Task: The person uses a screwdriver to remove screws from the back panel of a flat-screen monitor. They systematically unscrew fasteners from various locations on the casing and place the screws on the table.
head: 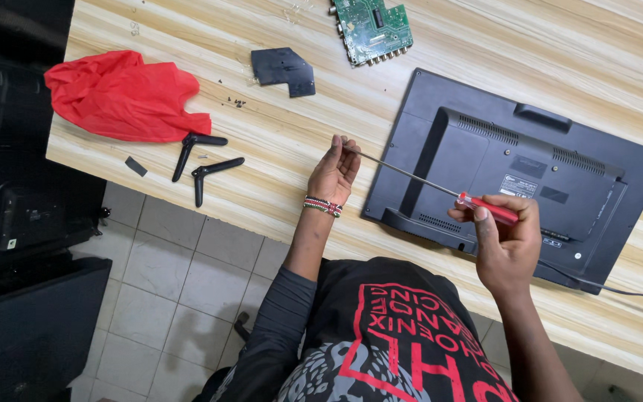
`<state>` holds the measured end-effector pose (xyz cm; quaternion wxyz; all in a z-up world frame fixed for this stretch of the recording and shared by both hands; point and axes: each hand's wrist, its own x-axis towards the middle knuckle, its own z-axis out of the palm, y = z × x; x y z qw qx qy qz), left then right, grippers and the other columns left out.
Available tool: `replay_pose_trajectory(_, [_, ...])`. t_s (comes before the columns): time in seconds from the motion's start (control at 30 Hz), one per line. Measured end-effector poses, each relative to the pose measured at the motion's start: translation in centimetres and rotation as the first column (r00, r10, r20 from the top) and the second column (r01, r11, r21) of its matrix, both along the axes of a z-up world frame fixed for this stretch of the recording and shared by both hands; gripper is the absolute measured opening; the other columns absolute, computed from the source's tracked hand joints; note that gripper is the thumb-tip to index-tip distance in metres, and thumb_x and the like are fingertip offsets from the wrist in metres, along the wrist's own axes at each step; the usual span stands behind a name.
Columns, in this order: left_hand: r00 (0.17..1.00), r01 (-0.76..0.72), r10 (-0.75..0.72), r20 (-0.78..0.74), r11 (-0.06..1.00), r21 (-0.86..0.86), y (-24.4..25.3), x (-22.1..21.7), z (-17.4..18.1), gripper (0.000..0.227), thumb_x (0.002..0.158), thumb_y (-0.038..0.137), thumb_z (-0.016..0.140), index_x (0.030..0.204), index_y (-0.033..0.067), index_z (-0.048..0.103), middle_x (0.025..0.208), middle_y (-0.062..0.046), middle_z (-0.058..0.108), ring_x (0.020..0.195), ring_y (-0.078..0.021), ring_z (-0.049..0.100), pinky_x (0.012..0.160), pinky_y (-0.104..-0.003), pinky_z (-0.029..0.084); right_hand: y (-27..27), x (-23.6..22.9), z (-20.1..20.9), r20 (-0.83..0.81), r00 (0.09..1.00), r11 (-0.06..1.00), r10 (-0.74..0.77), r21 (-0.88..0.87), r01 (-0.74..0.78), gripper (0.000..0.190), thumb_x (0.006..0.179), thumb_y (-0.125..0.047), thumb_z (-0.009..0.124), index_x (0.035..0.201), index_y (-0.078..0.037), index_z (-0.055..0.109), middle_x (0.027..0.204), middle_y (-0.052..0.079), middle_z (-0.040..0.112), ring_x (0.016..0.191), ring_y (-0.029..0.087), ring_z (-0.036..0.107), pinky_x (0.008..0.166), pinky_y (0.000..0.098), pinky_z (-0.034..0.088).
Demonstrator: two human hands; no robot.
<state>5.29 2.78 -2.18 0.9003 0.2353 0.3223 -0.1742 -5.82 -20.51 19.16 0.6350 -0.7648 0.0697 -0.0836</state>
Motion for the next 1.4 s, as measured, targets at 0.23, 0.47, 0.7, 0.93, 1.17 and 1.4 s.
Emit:
replay_pose_trajectory(0.23, [0.999,0.014,-0.012,0.042,1.000,-0.028,0.3,0.4,0.0,0.032,0.097,0.035,0.075,0.118,0.0120,0.073,0.115,-0.007,0.077,0.106,-0.0187,0.075,0.092,-0.029,0.065,-0.2,0.3,-0.6,0.014,1.000,1.000,0.002,0.019,-0.003,0.025,0.108,-0.004,0.052,0.123,0.012,0.040,0.106,0.034,0.064,0.092,0.036,0.071,0.086,0.0465,0.061])
replay_pose_trajectory(0.47, [0.997,0.045,-0.045,0.057,0.999,0.000,-0.4,0.1,0.8,0.031,0.098,0.033,0.075,0.119,0.0099,0.073,0.114,-0.011,0.077,0.105,-0.0216,0.075,0.092,-0.032,0.065,-1.1,-0.1,-0.6,0.021,0.999,0.982,-0.048,-0.183,0.051,0.026,0.107,-0.007,0.063,0.120,0.011,0.049,0.097,0.030,0.067,0.084,0.034,0.073,0.079,0.0420,0.060])
replay_pose_trajectory(0.7, [0.996,0.066,-0.066,0.052,0.998,0.009,-2.3,1.0,2.6,0.034,0.097,0.033,0.075,0.119,0.0071,0.073,0.114,-0.014,0.077,0.104,-0.0232,0.075,0.092,-0.033,0.066,-1.3,1.0,-1.0,-0.052,0.983,0.984,-0.177,-0.019,0.177,0.026,0.116,-0.016,0.052,0.118,0.010,0.047,0.097,0.033,0.066,0.084,0.037,0.073,0.079,0.0445,0.063])
replay_pose_trajectory(0.93, [0.983,0.171,-0.173,0.061,0.985,0.026,-5.1,4.1,8.0,0.049,0.083,0.027,0.081,0.120,-0.0037,0.070,0.112,-0.022,0.075,0.105,-0.0305,0.074,0.096,-0.040,0.061,-2.8,5.4,1.4,-0.099,0.961,0.966,-0.256,-0.047,0.253,0.023,0.117,-0.021,0.052,0.115,0.001,0.048,0.097,0.028,0.067,0.083,0.033,0.075,0.081,0.0381,0.066])
replay_pose_trajectory(1.17, [0.822,0.203,-0.569,0.010,0.310,0.929,-8.5,8.0,1.3,0.045,0.085,0.035,0.075,0.128,0.0219,0.071,0.105,0.000,0.073,0.083,-0.0098,0.070,0.077,-0.029,0.061,-6.0,13.2,2.2,0.094,0.995,0.801,-0.013,-0.594,0.066,0.012,0.121,-0.001,0.058,0.115,0.010,0.057,0.100,0.024,0.072,0.083,0.032,0.078,0.066,0.0352,0.061])
replay_pose_trajectory(1.4, [0.720,0.024,-0.691,0.057,0.107,0.994,-9.6,9.4,-2.6,0.050,0.085,0.019,0.082,0.132,0.0280,0.069,0.101,-0.002,0.068,0.062,-0.0122,0.070,0.075,-0.031,0.061,-6.1,17.4,2.7,-0.004,0.994,0.698,0.109,-0.711,-0.080,0.010,0.121,0.002,0.061,0.115,0.007,0.057,0.101,0.021,0.077,0.081,0.029,0.078,0.062,0.0321,0.060])
